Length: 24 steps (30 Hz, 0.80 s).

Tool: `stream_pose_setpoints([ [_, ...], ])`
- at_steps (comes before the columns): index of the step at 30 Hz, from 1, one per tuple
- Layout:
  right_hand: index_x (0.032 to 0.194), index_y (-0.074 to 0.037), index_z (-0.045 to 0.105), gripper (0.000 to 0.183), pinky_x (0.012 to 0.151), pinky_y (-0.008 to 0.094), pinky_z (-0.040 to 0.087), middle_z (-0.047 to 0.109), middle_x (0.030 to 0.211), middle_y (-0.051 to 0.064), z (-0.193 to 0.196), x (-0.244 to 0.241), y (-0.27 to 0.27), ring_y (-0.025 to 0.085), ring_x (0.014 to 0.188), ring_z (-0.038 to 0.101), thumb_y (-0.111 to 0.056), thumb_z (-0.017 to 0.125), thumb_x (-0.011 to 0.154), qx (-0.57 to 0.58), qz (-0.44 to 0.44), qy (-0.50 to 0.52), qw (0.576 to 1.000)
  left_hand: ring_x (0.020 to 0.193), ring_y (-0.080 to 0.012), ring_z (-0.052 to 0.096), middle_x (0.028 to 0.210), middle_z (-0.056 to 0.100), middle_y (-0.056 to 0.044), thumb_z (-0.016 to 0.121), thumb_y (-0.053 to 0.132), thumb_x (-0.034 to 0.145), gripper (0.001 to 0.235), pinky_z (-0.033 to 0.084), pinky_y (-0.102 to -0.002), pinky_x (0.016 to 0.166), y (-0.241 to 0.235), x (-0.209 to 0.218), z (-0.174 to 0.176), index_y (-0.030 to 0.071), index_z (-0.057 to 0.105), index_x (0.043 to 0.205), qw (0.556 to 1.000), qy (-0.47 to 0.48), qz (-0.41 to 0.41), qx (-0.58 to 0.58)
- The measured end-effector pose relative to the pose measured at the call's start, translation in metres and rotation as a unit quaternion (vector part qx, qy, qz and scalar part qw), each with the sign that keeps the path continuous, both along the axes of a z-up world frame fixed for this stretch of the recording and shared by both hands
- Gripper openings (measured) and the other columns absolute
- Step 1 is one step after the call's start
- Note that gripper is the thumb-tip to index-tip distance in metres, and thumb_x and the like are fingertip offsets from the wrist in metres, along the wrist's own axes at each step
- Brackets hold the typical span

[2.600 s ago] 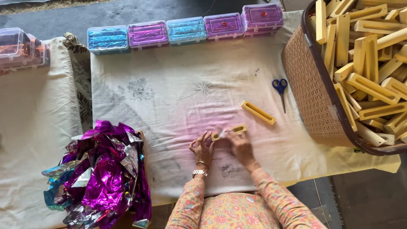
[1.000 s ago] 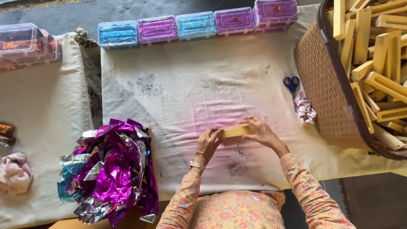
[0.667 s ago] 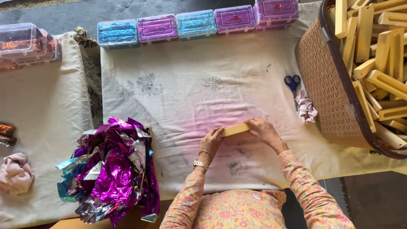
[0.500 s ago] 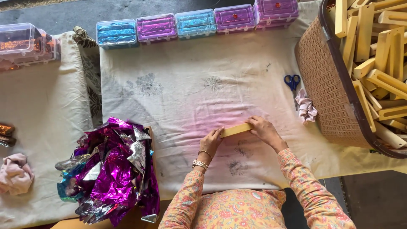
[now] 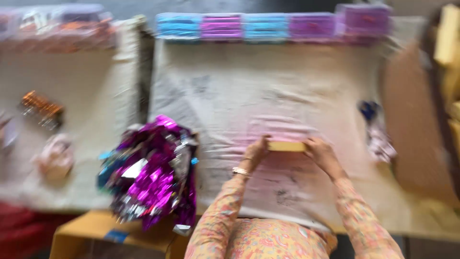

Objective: The person wipes small wooden blocks with a cloth and then wraps them in shiny metallic foil. The person handles the blocks one at a time, wiping them before wrapping them in the foil and placing the wrapped items on the table.

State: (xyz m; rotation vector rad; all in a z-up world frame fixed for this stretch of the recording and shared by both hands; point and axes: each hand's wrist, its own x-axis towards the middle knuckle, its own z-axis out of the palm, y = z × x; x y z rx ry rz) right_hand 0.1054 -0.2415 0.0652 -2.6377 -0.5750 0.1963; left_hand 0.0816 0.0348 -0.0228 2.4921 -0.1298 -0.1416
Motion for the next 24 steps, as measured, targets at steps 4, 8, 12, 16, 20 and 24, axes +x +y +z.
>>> stream_pose_setpoints([
  [4,0.116,-0.013,0.072,0.043,0.086,0.045,0.056,0.069,0.11,0.01,0.011,-0.005,0.006,0.034,0.104,0.067,-0.011,0.081,0.074,0.017,0.039,0.019,0.999,0.069,-0.038,0.068,0.078,0.066,-0.017,0.061,0.01,0.095,0.044,0.052,-0.05,0.057,-0.003,-0.01,0.013,0.014,0.049,0.137,0.989,-0.053,0.024,-0.137],
  [8,0.123,-0.015,0.071,0.046,0.09,0.045,0.056,0.07,0.12,0.009,-0.019,-0.002,-0.012,0.033,0.108,0.068,-0.018,0.081,0.078,0.001,0.014,0.005,1.0,0.079,-0.0344,0.071,0.089,0.071,-0.015,0.072,0.022,0.092,0.084,0.057,-0.047,0.067,0.0,-0.018,0.043,0.018,0.023,0.159,0.998,0.025,0.0,-0.063],
  [12,0.133,-0.013,0.066,0.063,0.097,0.041,0.054,0.068,0.123,0.009,-0.02,-0.002,-0.015,0.029,0.109,0.065,-0.041,0.082,0.079,-0.025,0.023,-0.126,0.991,0.097,-0.0389,0.068,0.124,0.069,-0.019,0.077,0.029,0.084,0.094,0.056,-0.044,0.078,0.02,-0.074,0.116,0.012,0.023,0.159,0.97,-0.147,0.03,-0.19],
  [16,0.131,-0.011,0.063,0.054,0.105,0.037,0.051,0.065,0.128,0.007,-0.013,-0.002,-0.013,0.023,0.116,0.062,-0.044,0.078,0.092,-0.03,0.031,-0.247,0.968,0.112,-0.0228,0.073,0.126,0.073,-0.008,0.068,0.024,0.102,0.036,0.059,-0.032,0.095,0.106,-0.149,0.218,0.017,0.057,0.136,0.954,-0.285,0.096,-0.021],
  [20,0.131,-0.014,0.067,0.033,0.102,0.032,0.048,0.065,0.127,0.003,-0.007,-0.009,0.015,0.02,0.114,0.06,-0.035,0.074,0.107,0.049,0.027,-0.239,0.969,0.121,-0.0308,0.062,0.13,0.068,-0.014,0.069,0.035,0.098,0.041,0.046,-0.044,0.105,0.209,-0.196,0.281,0.005,0.067,0.126,0.855,-0.262,0.424,0.147],
  [24,0.128,-0.014,0.072,0.023,0.098,0.032,0.049,0.07,0.125,0.003,0.047,-0.024,0.082,0.021,0.109,0.062,-0.028,0.075,0.111,0.127,0.083,-0.194,0.969,0.123,-0.0334,0.055,0.12,0.072,-0.011,0.077,0.047,0.081,0.049,0.031,-0.057,0.108,0.244,-0.209,0.28,0.009,0.072,0.111,0.799,-0.085,0.542,0.247],
])
